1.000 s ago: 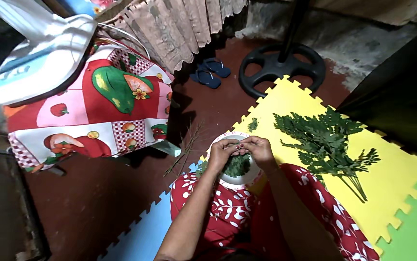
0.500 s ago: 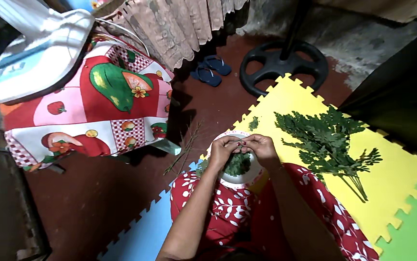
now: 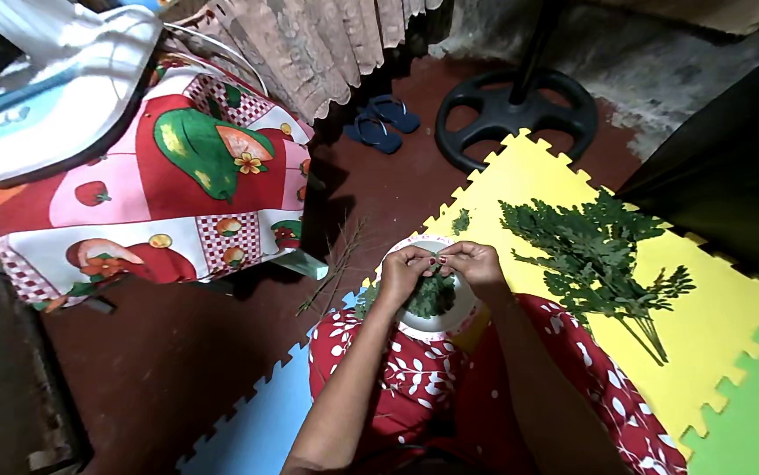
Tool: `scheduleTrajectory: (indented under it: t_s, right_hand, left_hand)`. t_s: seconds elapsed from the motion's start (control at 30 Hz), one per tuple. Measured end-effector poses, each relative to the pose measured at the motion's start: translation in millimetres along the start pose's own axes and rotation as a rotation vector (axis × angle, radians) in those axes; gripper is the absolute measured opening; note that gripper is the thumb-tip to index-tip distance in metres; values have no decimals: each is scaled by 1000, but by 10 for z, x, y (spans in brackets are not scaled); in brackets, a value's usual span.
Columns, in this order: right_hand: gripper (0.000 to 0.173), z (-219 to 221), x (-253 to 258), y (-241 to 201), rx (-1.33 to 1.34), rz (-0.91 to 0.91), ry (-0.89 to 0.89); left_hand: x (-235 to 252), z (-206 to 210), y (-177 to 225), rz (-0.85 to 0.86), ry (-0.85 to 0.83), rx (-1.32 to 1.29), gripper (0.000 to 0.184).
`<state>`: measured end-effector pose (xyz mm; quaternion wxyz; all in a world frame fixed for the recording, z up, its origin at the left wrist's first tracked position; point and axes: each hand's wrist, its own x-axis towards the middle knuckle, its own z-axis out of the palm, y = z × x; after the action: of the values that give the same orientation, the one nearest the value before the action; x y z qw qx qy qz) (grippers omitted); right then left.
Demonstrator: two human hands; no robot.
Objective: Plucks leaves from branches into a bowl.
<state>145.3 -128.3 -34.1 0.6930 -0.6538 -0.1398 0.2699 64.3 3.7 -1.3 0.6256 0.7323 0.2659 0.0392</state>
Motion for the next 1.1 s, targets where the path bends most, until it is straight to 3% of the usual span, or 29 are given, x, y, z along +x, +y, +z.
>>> scheduleTrajectory:
  t_s: [0.13,0.3,0.47,0.57,0.73,0.83,0.9,0.97,1.1]
  right_hand:
    - [8,19,-2,15,33,-44,-10]
    - [13,46,0,29,186,26,13]
    - [14,-35,17,-17,198,73,68]
    - [16,-153,42,-31,233,94,108]
    - [14,-100,63,-8,242,147,79]
    - [12,-78,41,-5,196,135,66]
    - [11,-33,35,12,173,124,63]
    - [11,16,33,9,173,127,54]
    - [10,2,21,-17,153,110,42]
  left_hand:
    - [-6,34,-5,-48,25,-192,9]
    - [-14,118,-17,-107,101,-415,7]
    - [-20,11,-11,-162,173,-456,7]
    - [-19,-119,-82,-185,107,-296,7]
    - [-23,-132,-182,-153,-250,416,34]
    - [-26,-68,-141,-85,-207,328,55]
    - [-30,21,-104,-22,-73,144,46]
    - [-20,96,-73,11,32,55,27]
    - [-7,126,-69,36,91,-31,6]
